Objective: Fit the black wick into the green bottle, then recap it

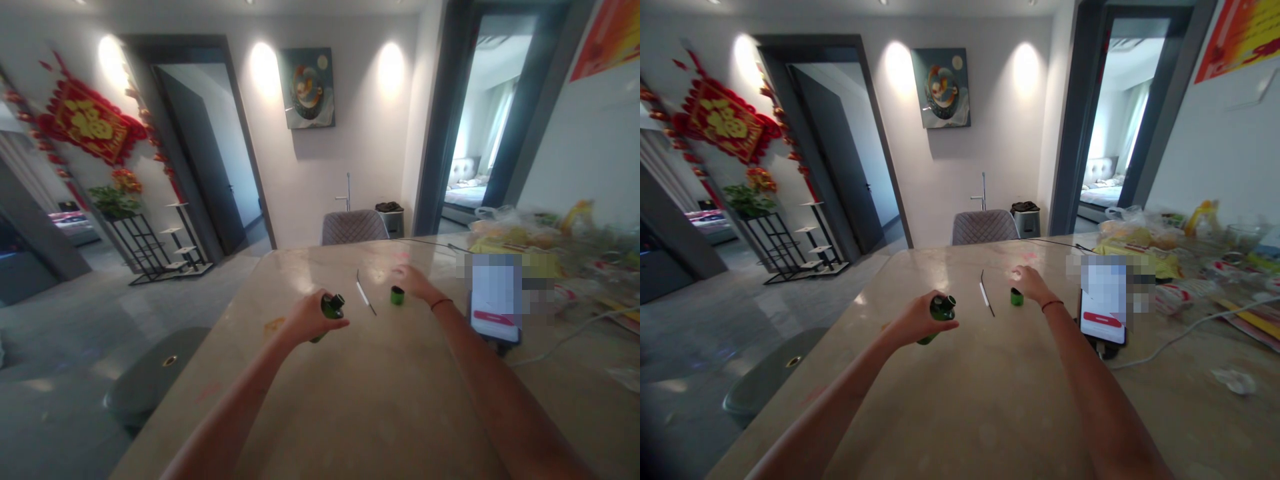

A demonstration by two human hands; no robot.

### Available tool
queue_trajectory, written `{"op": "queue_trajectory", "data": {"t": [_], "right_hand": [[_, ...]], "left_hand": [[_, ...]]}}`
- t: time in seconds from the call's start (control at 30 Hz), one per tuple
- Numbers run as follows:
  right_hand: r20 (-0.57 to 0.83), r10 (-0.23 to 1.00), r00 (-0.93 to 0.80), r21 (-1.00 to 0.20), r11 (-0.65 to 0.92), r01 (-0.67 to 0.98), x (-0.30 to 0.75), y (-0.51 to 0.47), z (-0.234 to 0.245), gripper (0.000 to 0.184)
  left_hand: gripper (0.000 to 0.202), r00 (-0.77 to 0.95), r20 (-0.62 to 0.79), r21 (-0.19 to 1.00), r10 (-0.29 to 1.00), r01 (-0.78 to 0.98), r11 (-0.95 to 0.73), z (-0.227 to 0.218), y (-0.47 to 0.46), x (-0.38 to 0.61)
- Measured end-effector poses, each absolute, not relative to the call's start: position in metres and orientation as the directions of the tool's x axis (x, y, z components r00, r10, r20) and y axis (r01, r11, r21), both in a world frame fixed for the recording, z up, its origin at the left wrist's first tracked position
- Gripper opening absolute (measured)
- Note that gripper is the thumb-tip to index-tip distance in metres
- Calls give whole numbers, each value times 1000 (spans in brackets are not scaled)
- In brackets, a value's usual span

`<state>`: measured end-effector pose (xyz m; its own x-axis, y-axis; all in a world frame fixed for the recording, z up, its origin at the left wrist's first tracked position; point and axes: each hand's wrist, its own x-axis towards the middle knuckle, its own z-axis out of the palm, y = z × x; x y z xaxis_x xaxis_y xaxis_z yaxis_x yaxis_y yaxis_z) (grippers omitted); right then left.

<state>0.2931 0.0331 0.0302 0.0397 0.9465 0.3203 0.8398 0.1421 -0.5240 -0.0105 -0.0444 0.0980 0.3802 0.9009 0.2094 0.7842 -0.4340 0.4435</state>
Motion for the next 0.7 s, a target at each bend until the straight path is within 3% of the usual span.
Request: {"op": "queue_trajectory", "data": {"t": [0.1, 0.2, 0.37, 0.47, 0.53, 0.7], "right_hand": [[414, 907, 78, -702, 264, 661, 287, 30, 52, 29], [424, 906, -12, -795, 379, 473, 276, 21, 70, 29], [319, 898, -304, -753, 435, 494, 241, 4, 77, 31], [215, 862, -460, -728, 455, 513, 212, -6, 71, 44], [176, 799, -574, -744, 490, 454, 192, -13, 68, 53], [187, 716, -672, -838, 473, 271, 152, -28, 63, 48]], "left_hand": [[59, 377, 213, 464, 901, 773, -433, 100, -45, -11], [59, 362, 220, 495, 906, 759, -424, 102, -46, -10], [63, 349, 270, 490, 898, 753, -440, 109, -51, -9], [62, 334, 318, 495, 887, 739, -456, 114, -53, -8], [59, 322, 349, 528, 880, 708, -469, 117, -54, -8], [56, 261, 431, 600, 864, 632, -490, 119, -50, -8]]}}
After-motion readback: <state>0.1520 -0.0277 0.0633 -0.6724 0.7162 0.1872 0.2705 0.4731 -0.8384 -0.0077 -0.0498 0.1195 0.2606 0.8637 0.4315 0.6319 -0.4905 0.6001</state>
